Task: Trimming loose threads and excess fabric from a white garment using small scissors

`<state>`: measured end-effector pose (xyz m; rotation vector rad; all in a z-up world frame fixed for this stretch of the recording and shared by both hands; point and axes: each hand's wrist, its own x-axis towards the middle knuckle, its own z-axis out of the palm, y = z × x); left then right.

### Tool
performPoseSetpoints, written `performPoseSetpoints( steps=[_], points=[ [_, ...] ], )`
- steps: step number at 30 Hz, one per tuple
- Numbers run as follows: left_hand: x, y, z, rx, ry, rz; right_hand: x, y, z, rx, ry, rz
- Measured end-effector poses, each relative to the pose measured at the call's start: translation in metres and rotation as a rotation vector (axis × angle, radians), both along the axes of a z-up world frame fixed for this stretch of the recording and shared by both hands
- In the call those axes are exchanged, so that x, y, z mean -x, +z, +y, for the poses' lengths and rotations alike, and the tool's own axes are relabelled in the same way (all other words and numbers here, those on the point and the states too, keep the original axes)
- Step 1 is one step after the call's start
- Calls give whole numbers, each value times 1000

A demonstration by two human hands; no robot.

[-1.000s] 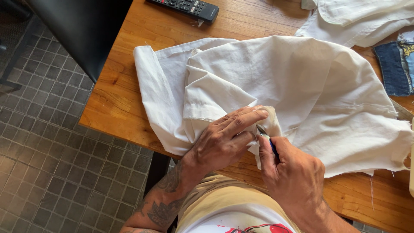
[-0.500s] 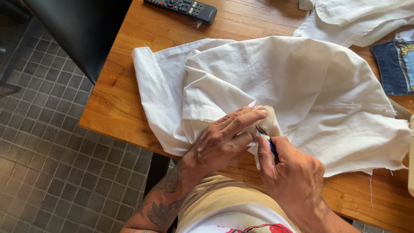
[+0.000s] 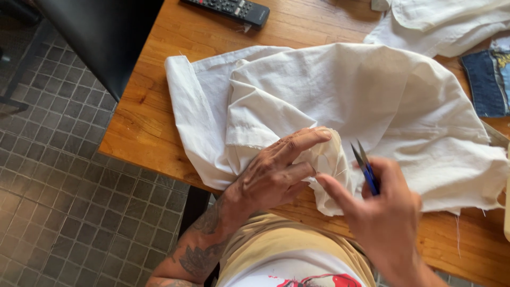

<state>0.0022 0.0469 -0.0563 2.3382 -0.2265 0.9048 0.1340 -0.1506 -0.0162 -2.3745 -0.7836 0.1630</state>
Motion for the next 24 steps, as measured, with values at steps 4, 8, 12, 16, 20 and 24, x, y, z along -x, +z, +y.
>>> performPoseSetpoints(
  steps=[4,8,12,16,20,24],
  points=[
    [0,0,-1,-45,52,-25,-36,-27,13,-119,96,271],
    [4,-10,-5,-72,285,-58,-67,-41,-1,-77,110,-505],
    [-7,11,3,139,338,-53,-100,-23,2,206,120,-844],
    [-15,59,44,180,488,-37,-149,19,6,241,174,-867],
    [-20,115,95,684,207,125,-198,67,21,41,273,-530],
    [-18,162,151,466,40,463,-377,21,37,-190,582,46]
  ],
)
